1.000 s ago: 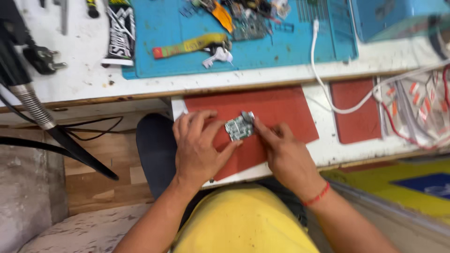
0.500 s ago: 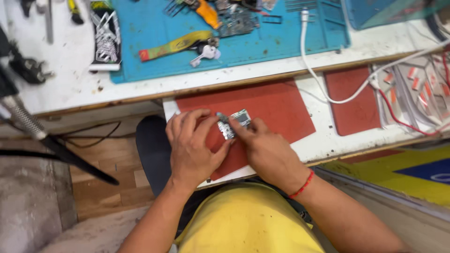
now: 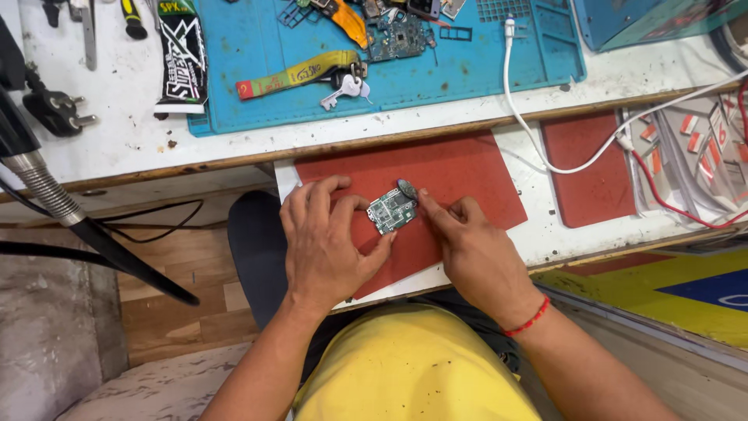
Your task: The person works on a small circuit board placed on a red mat. They repeatedly rub the board's surface with a small tool, then use a hot air gun to apply heat to specific areas. The person continues to rub and inspect the board throughout the clip.
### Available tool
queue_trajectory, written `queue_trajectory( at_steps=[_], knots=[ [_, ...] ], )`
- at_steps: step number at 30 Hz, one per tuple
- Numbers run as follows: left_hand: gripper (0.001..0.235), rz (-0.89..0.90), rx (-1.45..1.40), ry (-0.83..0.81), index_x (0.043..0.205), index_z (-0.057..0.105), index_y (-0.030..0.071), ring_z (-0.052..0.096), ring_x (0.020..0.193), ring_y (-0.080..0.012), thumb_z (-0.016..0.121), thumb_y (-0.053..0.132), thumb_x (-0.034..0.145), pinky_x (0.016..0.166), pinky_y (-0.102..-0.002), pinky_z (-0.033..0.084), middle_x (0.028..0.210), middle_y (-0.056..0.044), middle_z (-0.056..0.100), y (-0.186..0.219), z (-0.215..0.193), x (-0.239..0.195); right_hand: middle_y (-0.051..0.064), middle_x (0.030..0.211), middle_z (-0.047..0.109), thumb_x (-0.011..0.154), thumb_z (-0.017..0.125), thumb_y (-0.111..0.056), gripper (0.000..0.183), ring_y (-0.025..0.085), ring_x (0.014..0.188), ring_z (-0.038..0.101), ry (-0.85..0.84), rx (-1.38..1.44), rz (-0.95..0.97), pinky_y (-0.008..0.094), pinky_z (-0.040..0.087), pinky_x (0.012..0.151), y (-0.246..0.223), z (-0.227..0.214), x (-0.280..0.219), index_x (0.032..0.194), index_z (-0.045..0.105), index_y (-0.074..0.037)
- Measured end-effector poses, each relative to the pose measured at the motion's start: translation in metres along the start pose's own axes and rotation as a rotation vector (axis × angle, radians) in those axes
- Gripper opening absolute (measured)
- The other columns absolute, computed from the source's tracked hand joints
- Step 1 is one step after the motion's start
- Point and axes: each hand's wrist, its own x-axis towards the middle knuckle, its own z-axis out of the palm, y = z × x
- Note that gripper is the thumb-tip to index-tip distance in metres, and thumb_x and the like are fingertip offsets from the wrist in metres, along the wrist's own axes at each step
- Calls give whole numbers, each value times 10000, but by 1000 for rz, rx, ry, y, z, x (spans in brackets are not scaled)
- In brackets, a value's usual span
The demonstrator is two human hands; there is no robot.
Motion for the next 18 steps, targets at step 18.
queue_trajectory(
  at_steps=[18],
  knots=[
    [453,2,16,26,998,714,87,455,1250,-361,882,373,690,1069,-519,332,1290,-110,587,2,0,3,176,1017,602,830,531,7,689,405,716,648,-36,11,43,494,540,613,3,-6,-5,1496,495,-165]
  ],
)
